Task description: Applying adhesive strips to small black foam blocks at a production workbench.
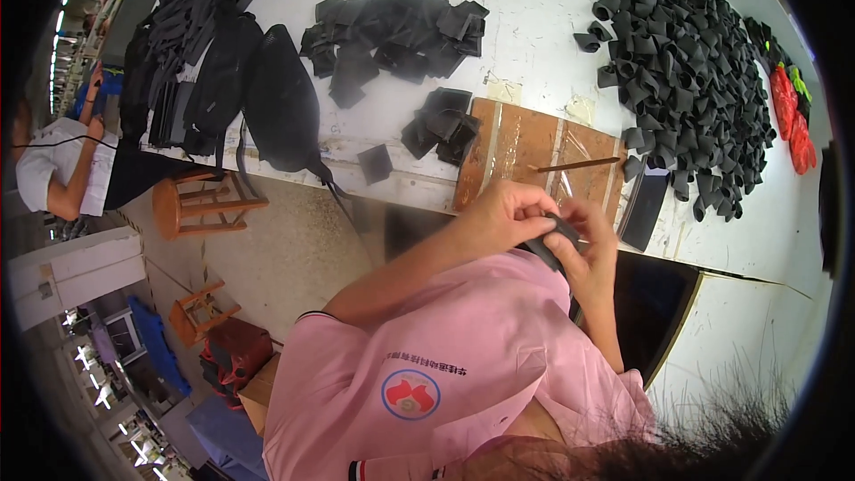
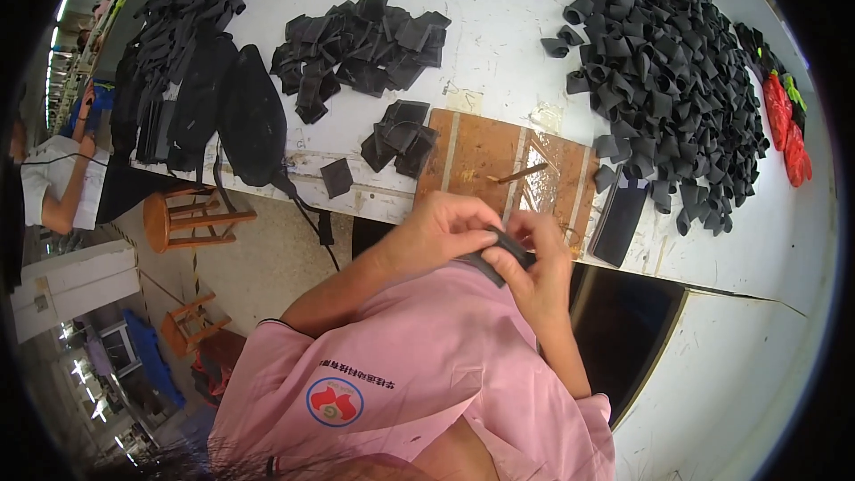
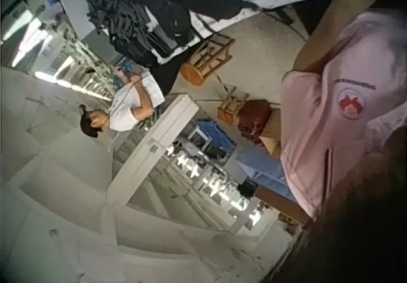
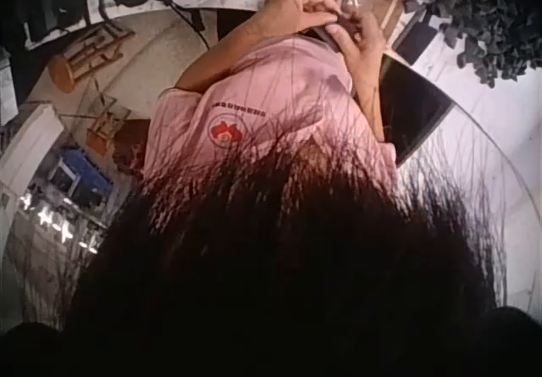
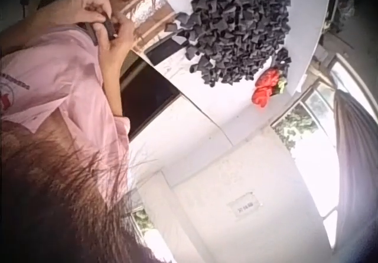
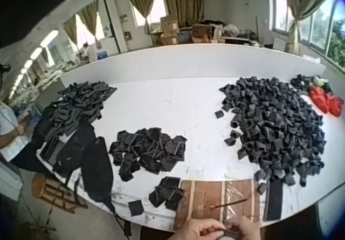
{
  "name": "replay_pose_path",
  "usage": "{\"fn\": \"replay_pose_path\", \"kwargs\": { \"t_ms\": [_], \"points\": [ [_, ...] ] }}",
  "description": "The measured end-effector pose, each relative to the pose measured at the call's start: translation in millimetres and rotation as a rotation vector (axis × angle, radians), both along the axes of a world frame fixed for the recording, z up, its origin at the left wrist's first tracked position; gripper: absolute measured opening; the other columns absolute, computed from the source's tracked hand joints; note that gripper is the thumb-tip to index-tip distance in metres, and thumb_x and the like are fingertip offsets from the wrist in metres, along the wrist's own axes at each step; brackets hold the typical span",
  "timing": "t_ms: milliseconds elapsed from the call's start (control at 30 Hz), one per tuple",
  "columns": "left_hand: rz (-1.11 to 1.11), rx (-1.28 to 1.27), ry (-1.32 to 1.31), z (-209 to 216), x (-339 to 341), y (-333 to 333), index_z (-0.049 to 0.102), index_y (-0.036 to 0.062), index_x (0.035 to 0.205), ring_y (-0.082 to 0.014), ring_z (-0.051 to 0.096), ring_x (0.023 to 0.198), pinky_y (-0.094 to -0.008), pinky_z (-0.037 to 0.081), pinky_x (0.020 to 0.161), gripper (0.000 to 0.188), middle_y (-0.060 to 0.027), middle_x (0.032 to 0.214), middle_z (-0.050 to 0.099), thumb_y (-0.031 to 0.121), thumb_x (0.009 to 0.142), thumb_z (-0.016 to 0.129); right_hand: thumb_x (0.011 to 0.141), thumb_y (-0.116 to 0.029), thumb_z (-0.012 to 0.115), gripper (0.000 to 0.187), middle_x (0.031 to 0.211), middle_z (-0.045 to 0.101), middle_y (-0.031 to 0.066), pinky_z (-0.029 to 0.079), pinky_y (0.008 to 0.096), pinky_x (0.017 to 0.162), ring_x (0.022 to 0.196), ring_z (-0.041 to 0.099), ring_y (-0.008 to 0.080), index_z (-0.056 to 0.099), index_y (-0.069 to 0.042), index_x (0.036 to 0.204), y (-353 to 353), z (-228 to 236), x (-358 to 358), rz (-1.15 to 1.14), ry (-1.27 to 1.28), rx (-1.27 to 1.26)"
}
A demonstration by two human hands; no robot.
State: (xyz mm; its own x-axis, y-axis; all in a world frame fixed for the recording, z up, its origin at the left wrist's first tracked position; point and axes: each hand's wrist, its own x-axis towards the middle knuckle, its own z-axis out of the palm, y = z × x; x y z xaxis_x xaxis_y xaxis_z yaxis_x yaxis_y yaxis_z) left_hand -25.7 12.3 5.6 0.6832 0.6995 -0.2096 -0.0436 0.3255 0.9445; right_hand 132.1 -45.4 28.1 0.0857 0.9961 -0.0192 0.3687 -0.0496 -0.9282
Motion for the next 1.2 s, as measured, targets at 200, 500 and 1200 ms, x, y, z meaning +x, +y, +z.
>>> {"fn": "replay_pose_path", "kwargs": {
  "t_ms": [200, 500, 1200],
  "points": [
    [0.343, -0.219, -0.309, -1, 15, -20, 0.047, 0.0012, 0.102, -0.0070, 0.053, 0.073, -0.0187, 0.043, 0.062, 0.021, -0.0023, 0.085, 0.055, 0.007, 0.083, 0.054, 0.083, -0.016, 0.058, 0.017, 0.073, 0.059, 0.0055, 0.045, 0.0204, 0.056, 0.059, 0.056, 0.0123, 0.055, -0.001, 0.089, 9, -20, -6, -0.176, 1.031, -0.374],
    [0.433, -0.224, -0.125, -6, 16, -20, 0.056, -0.0003, 0.086, -0.0087, 0.055, 0.061, -0.0198, 0.043, 0.057, 0.006, -0.0045, 0.071, 0.059, 0.003, 0.083, 0.054, 0.086, -0.016, 0.053, 0.013, 0.077, 0.059, 0.0056, 0.048, 0.0248, 0.056, 0.062, 0.056, 0.0128, 0.055, -0.003, 0.089, 16, -24, -15, -0.232, 1.357, -0.437],
    [0.558, 0.878, 0.429, -5, 26, -19, 0.057, -0.0003, 0.081, -0.0185, 0.057, 0.058, -0.0292, 0.046, 0.053, 0.008, -0.0100, 0.072, 0.059, 0.000, 0.073, 0.060, 0.070, 0.003, 0.061, 0.013, 0.072, 0.053, 0.0117, 0.042, 0.0292, 0.048, 0.055, 0.052, 0.0224, 0.056, 0.002, 0.082, 18, -16, -12, -0.117, -0.269, 0.546]
  ]
}}
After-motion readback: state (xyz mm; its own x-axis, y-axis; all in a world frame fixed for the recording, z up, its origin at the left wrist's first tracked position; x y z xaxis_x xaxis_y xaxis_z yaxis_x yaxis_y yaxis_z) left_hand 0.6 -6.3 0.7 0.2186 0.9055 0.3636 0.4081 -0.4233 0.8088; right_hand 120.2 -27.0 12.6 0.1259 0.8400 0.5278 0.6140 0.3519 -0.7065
